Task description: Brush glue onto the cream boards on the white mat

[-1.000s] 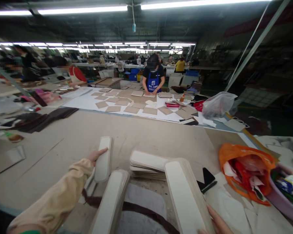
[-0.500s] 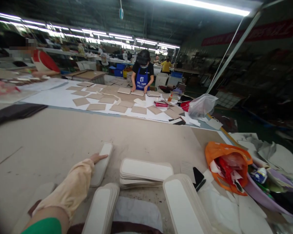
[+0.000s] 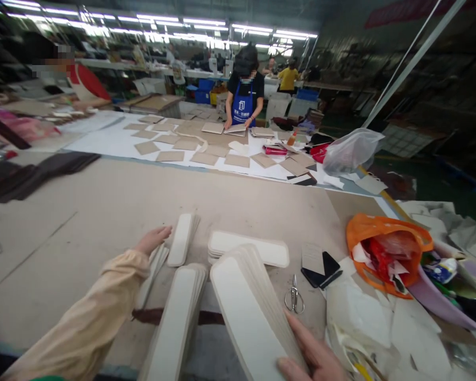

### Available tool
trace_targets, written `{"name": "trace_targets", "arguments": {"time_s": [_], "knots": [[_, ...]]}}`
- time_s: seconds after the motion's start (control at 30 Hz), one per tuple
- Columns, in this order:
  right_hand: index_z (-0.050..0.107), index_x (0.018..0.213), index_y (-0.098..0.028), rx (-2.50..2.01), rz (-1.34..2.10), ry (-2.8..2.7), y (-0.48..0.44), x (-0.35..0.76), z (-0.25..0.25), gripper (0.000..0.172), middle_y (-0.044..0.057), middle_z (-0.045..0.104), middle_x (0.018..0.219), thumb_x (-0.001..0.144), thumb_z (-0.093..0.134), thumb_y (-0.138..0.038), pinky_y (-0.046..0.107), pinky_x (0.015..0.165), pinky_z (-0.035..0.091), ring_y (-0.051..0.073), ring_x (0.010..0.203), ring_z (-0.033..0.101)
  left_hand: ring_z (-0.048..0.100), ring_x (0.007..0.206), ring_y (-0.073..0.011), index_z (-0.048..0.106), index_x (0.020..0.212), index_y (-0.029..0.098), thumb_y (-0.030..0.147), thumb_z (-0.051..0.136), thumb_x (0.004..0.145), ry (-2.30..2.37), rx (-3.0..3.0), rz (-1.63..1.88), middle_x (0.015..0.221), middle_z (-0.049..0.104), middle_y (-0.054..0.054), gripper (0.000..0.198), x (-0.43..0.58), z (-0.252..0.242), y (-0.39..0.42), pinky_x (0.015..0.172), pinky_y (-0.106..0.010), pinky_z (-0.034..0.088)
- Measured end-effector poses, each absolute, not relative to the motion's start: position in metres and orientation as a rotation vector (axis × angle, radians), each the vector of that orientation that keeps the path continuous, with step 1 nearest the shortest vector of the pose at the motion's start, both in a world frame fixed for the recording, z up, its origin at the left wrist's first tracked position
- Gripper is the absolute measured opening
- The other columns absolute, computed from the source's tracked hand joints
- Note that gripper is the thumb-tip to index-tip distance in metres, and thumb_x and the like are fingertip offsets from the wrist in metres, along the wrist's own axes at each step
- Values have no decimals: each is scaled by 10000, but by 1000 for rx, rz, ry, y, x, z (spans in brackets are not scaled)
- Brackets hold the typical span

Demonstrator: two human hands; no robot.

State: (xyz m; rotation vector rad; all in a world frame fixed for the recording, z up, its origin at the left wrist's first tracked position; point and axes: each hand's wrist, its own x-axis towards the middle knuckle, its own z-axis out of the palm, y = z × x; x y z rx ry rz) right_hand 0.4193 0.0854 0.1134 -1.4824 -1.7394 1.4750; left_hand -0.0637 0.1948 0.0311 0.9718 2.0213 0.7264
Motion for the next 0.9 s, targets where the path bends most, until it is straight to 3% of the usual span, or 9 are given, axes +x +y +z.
{"name": "trace_targets", "arguments": {"time_s": [0.1,0.17,0.33,0.43,0.6,0.73,0.9], "knots": [[426,1401,-185,-1203,1765,-1694,95,379,113,638,109,508,1387,840,606,-430,338,980,485,261,1220,535,594,1117,-245,564,1182,119,687,399,795,1902,930,875,1200,639,-152,706,-38,76,116,905,-338,488],[415,1395,-195,-1013,1933,-1618,97,352,111,631,107,521,1375,842,614,-424,343,988,470,247,1211,539,585,1133,-264,552,1189,103,641,570,744,1703,665,1087,1187,642,-175,698,-9,98,63,938,-358,473],[418,1357,-202,-663,2185,-1379,81,303,104,596,85,620,1230,831,620,-395,324,888,500,216,1060,615,586,1139,-284,512,1247,183,542,716,680,1355,165,1341,1217,637,-137,702,84,120,-14,945,-384,481],[472,1294,-173,-621,2224,-1450,65,286,95,527,73,661,1124,816,597,-356,303,810,508,213,987,629,618,1080,-285,461,1313,204,496,698,722,1372,46,1434,1194,648,-117,701,125,117,-19,884,-384,515],[661,929,-121,-907,1954,-2005,49,268,81,241,70,704,855,774,556,-273,228,567,437,190,742,630,653,981,-267,443,1321,190,498,684,729,1671,173,1411,1105,681,-107,710,127,101,-12,805,-359,539],[681,837,-119,-998,1853,-2137,48,256,73,230,77,714,799,744,597,-311,202,508,411,181,693,632,623,1036,-271,499,1251,138,509,667,723,1821,603,1213,1171,651,-131,667,102,93,-5,834,-346,521],[663,873,-121,-1128,2077,-1993,48,237,51,260,98,718,796,786,528,-326,189,378,412,142,492,612,606,1063,-274,552,1172,124,485,612,724,1988,908,1006,1158,657,-121,579,84,84,16,915,-366,479]]}}
